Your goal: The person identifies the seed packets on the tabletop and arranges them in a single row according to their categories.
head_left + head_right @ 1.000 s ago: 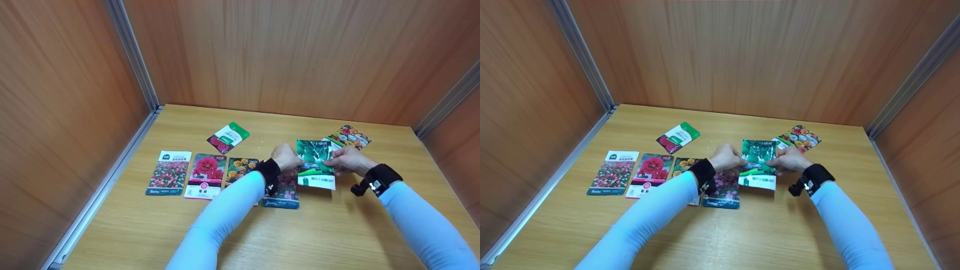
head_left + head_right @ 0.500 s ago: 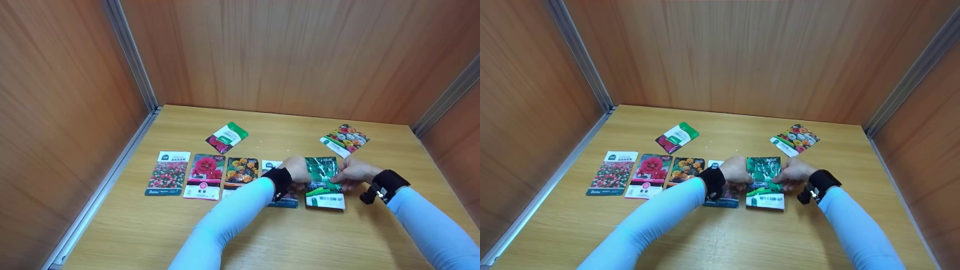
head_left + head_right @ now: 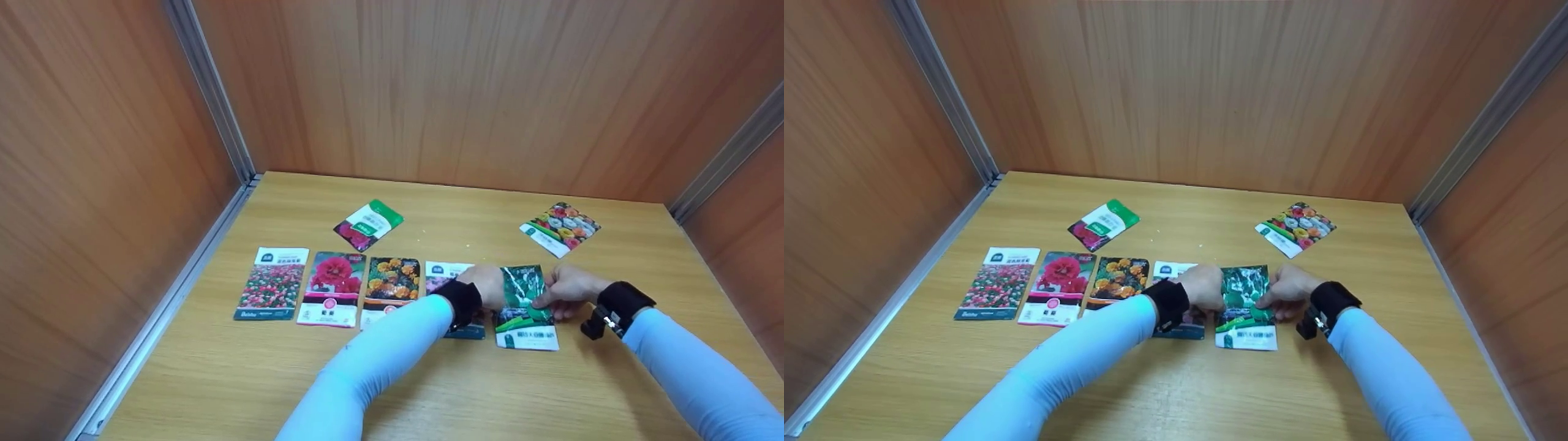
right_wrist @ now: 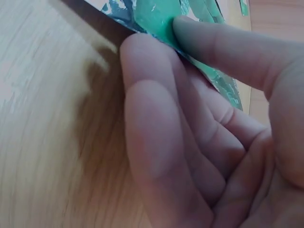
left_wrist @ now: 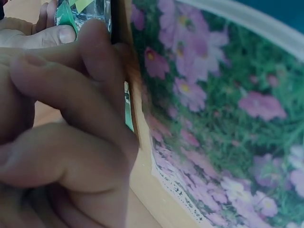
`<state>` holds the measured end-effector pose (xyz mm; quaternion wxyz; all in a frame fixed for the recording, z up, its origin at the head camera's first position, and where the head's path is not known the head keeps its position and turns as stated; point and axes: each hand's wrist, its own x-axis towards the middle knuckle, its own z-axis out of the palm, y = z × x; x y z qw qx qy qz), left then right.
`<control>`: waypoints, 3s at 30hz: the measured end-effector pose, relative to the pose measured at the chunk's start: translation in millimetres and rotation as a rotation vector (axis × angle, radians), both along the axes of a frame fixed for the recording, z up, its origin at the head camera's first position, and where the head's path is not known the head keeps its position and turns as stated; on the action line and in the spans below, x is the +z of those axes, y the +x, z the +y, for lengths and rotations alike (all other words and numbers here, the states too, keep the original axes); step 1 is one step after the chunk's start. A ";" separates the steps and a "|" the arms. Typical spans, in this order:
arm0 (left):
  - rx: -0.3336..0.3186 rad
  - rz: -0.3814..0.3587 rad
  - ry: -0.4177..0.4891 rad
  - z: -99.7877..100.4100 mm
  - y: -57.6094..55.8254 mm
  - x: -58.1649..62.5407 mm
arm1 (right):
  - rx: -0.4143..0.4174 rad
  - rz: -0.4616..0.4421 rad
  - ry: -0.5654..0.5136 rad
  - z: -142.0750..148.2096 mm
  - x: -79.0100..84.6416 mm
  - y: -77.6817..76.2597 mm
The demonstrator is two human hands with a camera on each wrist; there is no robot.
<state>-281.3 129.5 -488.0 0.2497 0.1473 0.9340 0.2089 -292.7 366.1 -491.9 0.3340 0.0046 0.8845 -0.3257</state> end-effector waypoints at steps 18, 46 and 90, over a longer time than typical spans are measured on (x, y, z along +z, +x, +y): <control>-0.021 0.147 -0.096 8.6 2.1 2.5 | 0.081 0.137 0.164 -18.0 3.2 -4.3; -0.008 0.317 0.000 -12.8 -8.0 0.6 | 0.050 0.629 0.381 27.6 -11.7 -51.4; -0.038 0.630 -0.087 -41.1 -6.5 -7.3 | -0.706 0.185 0.105 43.0 2.2 -50.6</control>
